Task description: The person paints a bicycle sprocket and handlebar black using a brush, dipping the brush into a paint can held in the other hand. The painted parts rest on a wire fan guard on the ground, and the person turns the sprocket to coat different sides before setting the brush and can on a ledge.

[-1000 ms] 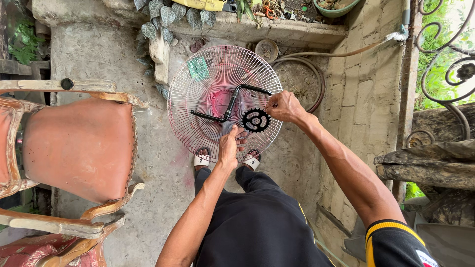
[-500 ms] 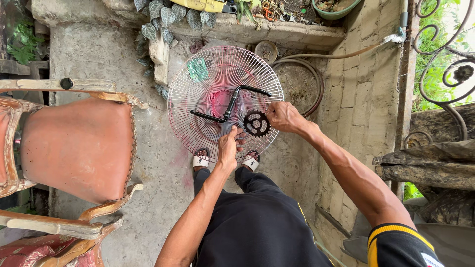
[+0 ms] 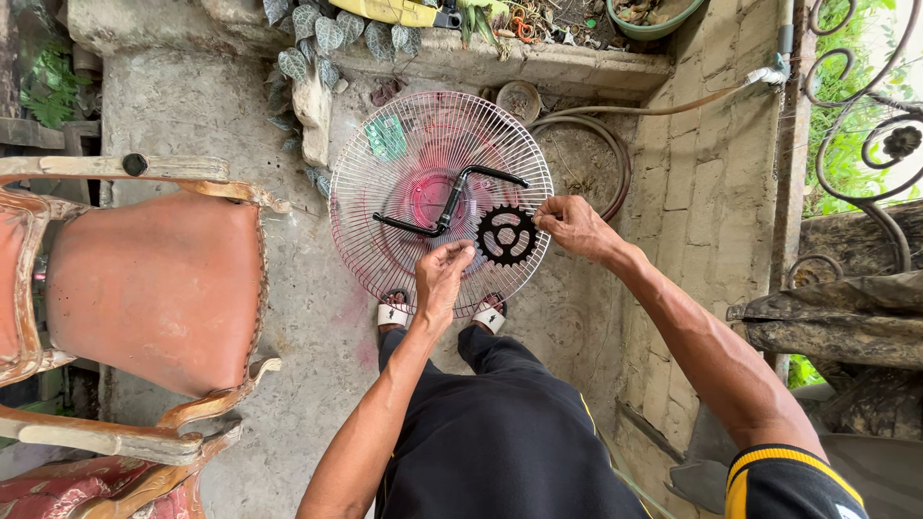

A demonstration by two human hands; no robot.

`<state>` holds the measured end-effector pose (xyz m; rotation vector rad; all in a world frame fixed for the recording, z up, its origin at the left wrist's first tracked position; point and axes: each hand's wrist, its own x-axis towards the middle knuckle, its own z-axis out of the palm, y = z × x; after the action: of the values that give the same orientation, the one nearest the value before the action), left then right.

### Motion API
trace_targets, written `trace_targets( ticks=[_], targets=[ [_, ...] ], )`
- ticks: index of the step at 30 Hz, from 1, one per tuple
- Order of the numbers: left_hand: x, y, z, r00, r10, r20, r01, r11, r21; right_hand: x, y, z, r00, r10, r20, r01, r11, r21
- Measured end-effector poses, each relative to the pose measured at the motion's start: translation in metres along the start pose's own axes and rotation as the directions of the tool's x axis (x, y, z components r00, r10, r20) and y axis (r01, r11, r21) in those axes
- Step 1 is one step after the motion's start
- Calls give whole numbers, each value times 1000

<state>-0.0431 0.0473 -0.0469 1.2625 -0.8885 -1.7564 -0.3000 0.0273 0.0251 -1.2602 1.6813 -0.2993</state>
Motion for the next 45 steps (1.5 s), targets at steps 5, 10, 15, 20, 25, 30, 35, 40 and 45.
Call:
trace_targets(
  ticks=[5, 10, 15, 20, 25, 30, 35, 40, 45],
  targets=[
    [-5, 11, -1, 996, 91, -11, -83, 943, 321, -2, 9, 1, 999, 42, 12, -42, 997, 64],
    [-12, 29, -2, 895, 428, 130, -436, 770, 465, 8, 25, 7, 996, 51, 72, -74, 928, 366],
    [-17, 41, -4, 863, 459, 210, -503, 747, 434, 2, 35, 10, 988, 87, 127, -141, 844, 518],
    [-18, 45, -4, 820, 522, 235, -564, 666, 489, -1, 35, 10, 983, 93, 161, -168, 812, 558],
    [-17, 46, -5, 750, 594, 291, -643, 552, 531, -3, 36, 12, 981, 88, 172, -172, 805, 568],
    [-14, 48, -7, 643, 661, 388, -727, 368, 579, -3, 36, 15, 973, 113, 202, -217, 755, 619],
    [-14, 52, -10, 579, 661, 478, -782, 285, 554, -5, 36, 17, 966, 137, 220, -251, 705, 663],
    [-15, 53, -10, 616, 639, 461, -767, 354, 535, -11, 33, 17, 965, 176, 193, -261, 693, 672],
    [-14, 50, -8, 694, 601, 397, -712, 492, 500, -15, 30, 18, 979, 169, 114, -204, 786, 583]
  ],
)
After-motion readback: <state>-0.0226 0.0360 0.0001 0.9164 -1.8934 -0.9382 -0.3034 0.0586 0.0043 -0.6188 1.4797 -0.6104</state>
